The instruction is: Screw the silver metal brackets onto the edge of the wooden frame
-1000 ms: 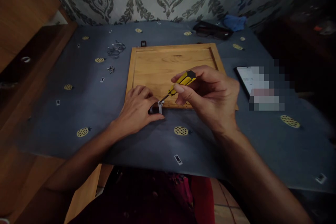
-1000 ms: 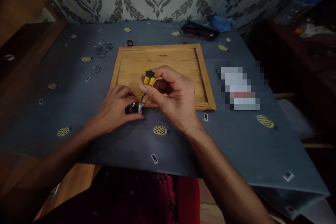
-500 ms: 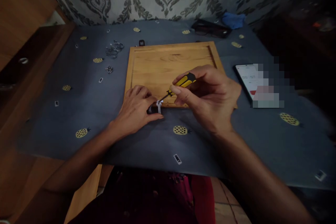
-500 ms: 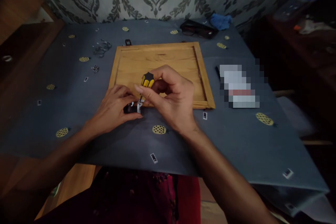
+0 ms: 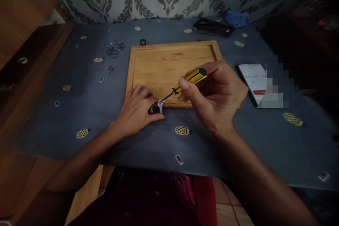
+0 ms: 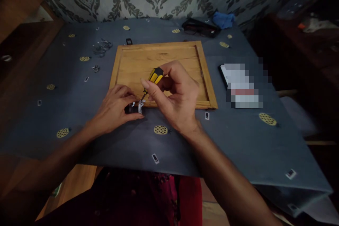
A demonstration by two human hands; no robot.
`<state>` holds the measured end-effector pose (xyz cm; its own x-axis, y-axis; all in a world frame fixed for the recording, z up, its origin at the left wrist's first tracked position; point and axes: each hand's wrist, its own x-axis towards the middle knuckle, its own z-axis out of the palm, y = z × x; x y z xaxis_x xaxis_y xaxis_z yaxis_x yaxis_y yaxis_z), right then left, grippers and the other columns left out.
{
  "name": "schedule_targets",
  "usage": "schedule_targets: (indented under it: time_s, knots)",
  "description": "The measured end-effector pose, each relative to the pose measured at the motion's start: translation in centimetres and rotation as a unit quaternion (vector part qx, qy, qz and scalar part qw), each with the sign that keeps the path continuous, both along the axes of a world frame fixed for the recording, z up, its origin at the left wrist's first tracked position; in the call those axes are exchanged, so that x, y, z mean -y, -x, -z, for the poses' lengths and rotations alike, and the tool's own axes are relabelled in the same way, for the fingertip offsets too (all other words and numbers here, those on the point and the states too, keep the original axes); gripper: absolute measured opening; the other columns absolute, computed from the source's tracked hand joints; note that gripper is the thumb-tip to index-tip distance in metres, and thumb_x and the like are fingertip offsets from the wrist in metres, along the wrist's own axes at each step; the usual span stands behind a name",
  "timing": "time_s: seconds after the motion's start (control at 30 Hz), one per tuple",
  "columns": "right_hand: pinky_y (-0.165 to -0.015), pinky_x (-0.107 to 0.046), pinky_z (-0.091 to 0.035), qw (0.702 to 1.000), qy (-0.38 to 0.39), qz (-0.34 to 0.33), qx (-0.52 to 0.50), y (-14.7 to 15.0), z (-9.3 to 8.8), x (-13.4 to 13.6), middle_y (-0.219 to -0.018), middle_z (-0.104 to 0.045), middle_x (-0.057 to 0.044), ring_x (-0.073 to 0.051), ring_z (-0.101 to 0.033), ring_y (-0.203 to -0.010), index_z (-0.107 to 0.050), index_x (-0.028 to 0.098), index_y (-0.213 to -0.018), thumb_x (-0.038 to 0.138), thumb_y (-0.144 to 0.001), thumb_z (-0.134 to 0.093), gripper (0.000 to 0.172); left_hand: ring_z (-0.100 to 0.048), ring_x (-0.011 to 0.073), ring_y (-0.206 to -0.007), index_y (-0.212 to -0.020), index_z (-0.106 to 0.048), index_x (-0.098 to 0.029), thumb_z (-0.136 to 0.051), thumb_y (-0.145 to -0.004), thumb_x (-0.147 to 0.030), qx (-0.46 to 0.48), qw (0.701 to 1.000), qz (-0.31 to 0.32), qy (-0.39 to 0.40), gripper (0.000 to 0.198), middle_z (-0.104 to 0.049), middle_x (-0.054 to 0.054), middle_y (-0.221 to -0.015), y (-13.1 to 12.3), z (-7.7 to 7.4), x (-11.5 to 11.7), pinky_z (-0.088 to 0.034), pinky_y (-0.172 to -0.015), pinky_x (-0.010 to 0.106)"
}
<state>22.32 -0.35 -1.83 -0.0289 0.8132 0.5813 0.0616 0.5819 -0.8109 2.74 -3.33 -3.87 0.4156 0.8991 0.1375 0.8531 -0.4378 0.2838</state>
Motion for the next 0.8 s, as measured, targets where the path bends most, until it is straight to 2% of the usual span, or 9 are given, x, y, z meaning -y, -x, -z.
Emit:
schedule_targets:
  time_s: [0.2,0.43,0.6,0.7,0.8]
  knots:
    - [-0.043,-0.028,-0.049,1.000,0.017,0.002,0.010,0.1,0.1,-0.1,-0.072,-0.064,0.004,-0.012,-0.061,-0.049,-0.059,0.028,-0.081,0.056,-0.081,-0.086,0.039,-0.054,0.0316,-0.118,-0.106,-0.076,-0.020,-0.080,-0.089,-0.055,0.001,1.000,0.002,0.004,0.039,-0.065,0.009,-0.116,0.0,0.0,0.0,-0.045,-0.104,0.048]
    - [-0.046,-0.027,-0.050,1.000,0.016,-0.005,0.023,0.0,0.2,-0.2,-0.073,-0.064,0.005,-0.011,-0.062,-0.052,-0.063,0.028,-0.084,0.054,-0.081,-0.087,0.036,-0.055,0.0314,-0.118,-0.107,-0.077,-0.020,-0.081,-0.088,-0.053,0.002,1.000,0.002,-0.003,0.038,-0.066,0.009,-0.115,0.0,0.0,0.0,-0.046,-0.103,0.048]
    - [-0.052,-0.029,-0.054,0.995,0.038,-0.068,0.063,-0.8,-0.9,-0.1,-0.087,-0.071,0.001,-0.012,-0.065,-0.058,-0.075,0.028,-0.097,0.055,-0.088,-0.080,0.029,-0.054,0.0321,-0.118,-0.108,-0.077,-0.019,-0.082,-0.088,-0.052,0.004,1.000,0.004,0.003,0.039,-0.066,0.010,-0.117,0.0,0.0,-0.1,-0.046,-0.103,0.048]
    - [-0.053,-0.030,-0.055,0.993,0.040,-0.090,0.067,-1.1,-1.2,-0.3,-0.089,-0.072,-0.001,-0.013,-0.066,-0.059,-0.076,0.027,-0.092,0.052,-0.088,-0.080,0.026,-0.054,0.0321,-0.118,-0.109,-0.078,-0.019,-0.082,-0.088,-0.051,0.004,1.000,0.003,0.004,0.038,-0.066,0.010,-0.117,0.0,-0.1,-0.1,-0.046,-0.103,0.049]
    - [-0.047,-0.029,-0.051,0.996,0.034,-0.068,0.040,-0.8,-0.8,-0.4,-0.084,-0.069,0.001,-0.011,-0.062,-0.055,-0.071,0.027,-0.082,0.048,-0.081,-0.089,0.028,-0.055,0.0318,-0.117,-0.110,-0.078,-0.019,-0.083,-0.087,-0.053,-0.004,1.000,-0.001,0.005,0.041,-0.067,0.010,-0.116,-0.1,-0.2,0.0,-0.046,-0.103,0.048]
